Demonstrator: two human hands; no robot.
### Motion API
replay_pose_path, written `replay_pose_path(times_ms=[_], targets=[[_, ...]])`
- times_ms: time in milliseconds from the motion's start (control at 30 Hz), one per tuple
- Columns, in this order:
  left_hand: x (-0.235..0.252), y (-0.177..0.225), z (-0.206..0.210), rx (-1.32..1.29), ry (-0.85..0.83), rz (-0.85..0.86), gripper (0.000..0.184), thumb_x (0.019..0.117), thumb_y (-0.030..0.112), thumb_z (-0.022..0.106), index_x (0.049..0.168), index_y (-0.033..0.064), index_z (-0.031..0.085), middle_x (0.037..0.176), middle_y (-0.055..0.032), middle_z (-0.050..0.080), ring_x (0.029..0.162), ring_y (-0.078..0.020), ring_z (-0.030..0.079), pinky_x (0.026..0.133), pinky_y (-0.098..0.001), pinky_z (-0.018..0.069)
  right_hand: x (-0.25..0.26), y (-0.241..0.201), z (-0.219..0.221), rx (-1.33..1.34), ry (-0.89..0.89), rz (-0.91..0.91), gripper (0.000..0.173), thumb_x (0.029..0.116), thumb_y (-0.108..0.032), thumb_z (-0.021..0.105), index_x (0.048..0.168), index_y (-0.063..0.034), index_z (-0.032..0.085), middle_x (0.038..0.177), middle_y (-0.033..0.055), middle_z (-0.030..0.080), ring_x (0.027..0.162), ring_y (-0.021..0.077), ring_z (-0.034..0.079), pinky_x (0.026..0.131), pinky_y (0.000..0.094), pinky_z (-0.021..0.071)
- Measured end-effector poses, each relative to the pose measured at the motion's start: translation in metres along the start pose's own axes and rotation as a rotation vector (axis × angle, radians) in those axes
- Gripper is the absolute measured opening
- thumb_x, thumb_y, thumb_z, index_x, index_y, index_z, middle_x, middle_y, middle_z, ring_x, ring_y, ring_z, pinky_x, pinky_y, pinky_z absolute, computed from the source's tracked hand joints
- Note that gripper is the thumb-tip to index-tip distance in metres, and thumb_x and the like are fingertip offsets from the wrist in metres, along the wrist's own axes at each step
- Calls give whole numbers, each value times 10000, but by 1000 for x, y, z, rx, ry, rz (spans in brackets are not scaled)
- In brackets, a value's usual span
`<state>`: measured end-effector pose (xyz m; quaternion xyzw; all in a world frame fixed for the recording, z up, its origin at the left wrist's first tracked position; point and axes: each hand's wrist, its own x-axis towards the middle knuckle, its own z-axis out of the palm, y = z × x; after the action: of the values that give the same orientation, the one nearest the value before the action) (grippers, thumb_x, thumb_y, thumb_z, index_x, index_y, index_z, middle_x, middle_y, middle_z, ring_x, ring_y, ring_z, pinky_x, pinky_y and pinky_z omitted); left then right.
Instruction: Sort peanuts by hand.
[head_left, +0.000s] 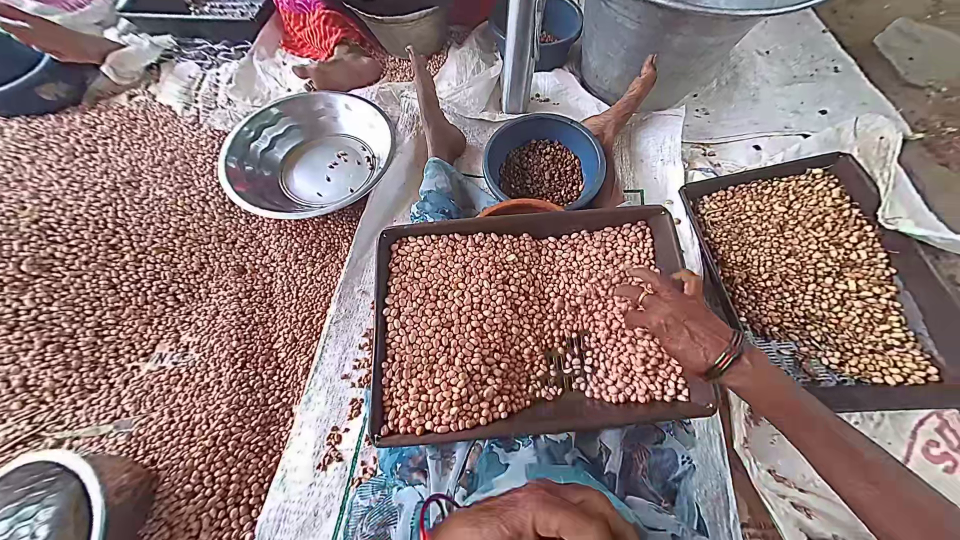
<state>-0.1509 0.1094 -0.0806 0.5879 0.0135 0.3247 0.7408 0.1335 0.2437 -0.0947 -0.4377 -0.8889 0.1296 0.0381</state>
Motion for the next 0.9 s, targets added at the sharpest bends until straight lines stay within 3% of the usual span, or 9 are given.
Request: replay_pose_path(times_ms=[100, 167, 233, 300, 400, 433, 567, 767, 900], targets=[[-63, -16, -15, -164, 214, -106, 325, 1095, 300, 439, 1091, 74, 673, 1200, -26, 669, 1202, -101, 587, 1046, -283, 455, -4, -29, 15, 151, -17, -119, 275, 881, 111, 580, 968, -48, 788, 1073, 186, 749, 1055, 429, 697, 872, 637, 508], [-89, -23, -15, -259, 356, -85, 295, 1085, 311, 458, 1175, 158, 694, 1181, 38, 690, 1061, -45, 640, 912, -220, 520, 5, -61, 37, 371, -246, -195, 270, 933, 62, 553, 1073, -15, 770, 1121, 214, 732, 1089, 426, 684, 924, 621, 490], [-107, -28, -14, -308, 455, -71, 289, 1082, 303, 468, 1203, 165, 692, 1130, 37, 706, 920, -11, 657, 793, -171, 535, 22, -82, 52, 442, -390, -187, 303, 988, 9, 524, 1205, -28, 733, 1252, 219, 684, 1204, 427, 625, 1010, 612, 456], [-120, -32, -14, -314, 517, -118, 295, 1078, 312, 474, 1178, 159, 705, 1034, 50, 722, 813, 29, 641, 718, -129, 515, 34, -79, 47, 435, -277, -63, 280, 1003, -31, 525, 1190, -7, 732, 1214, 232, 698, 1144, 409, 666, 975, 564, 507], [-137, -45, -24, -406, 487, -183, 314, 1076, 329, 476, 1151, 139, 715, 922, 65, 727, 714, 61, 623, 653, -94, 494, 37, -48, 22, 351, -43, 198, 186, 987, -106, 631, 1058, -12, 774, 961, 208, 721, 830, 361, 691, 754, 528, 539], [-143, -51, -28, -449, 482, -187, 321, 1072, 340, 484, 1154, 138, 719, 912, 59, 730, 702, 55, 629, 642, -98, 500, 34, -39, 16, 324, -53, 250, 175, 990, -128, 649, 1043, -21, 778, 937, 198, 714, 809, 353, 678, 738, 525, 527], [-161, -68, -34, -565, 573, -143, 341, 1036, 406, 522, 1139, 175, 751, 879, 79, 753, 674, 44, 660, 623, -109, 524, 18, -42, 25, 267, -233, 272, 241, 1029, -156, 583, 1139, -21, 750, 1108, 230, 716, 1055, 409, 683, 910, 561, 512], [-169, -78, -40, -676, 644, -31, 311, 1010, 363, 584, 1139, 140, 758, 950, 32, 766, 748, -8, 700, 684, -134, 553, 13, -56, 61, -32, -17, 51, 170, 967, -26, 583, 984, 77, 717, 956, 266, 717, 881, 427, 734, 775, 511, 588], [-164, -77, -43, -676, 670, -39, 295, 980, 364, 632, 1125, 146, 769, 928, 28, 767, 734, -10, 697, 681, -141, 553, 46, -57, 16, 109, -543, 209, 270, 1061, -77, 462, 1194, 81, 636, 1152, 291, 649, 1090, 453, 646, 918, 564, 490]])
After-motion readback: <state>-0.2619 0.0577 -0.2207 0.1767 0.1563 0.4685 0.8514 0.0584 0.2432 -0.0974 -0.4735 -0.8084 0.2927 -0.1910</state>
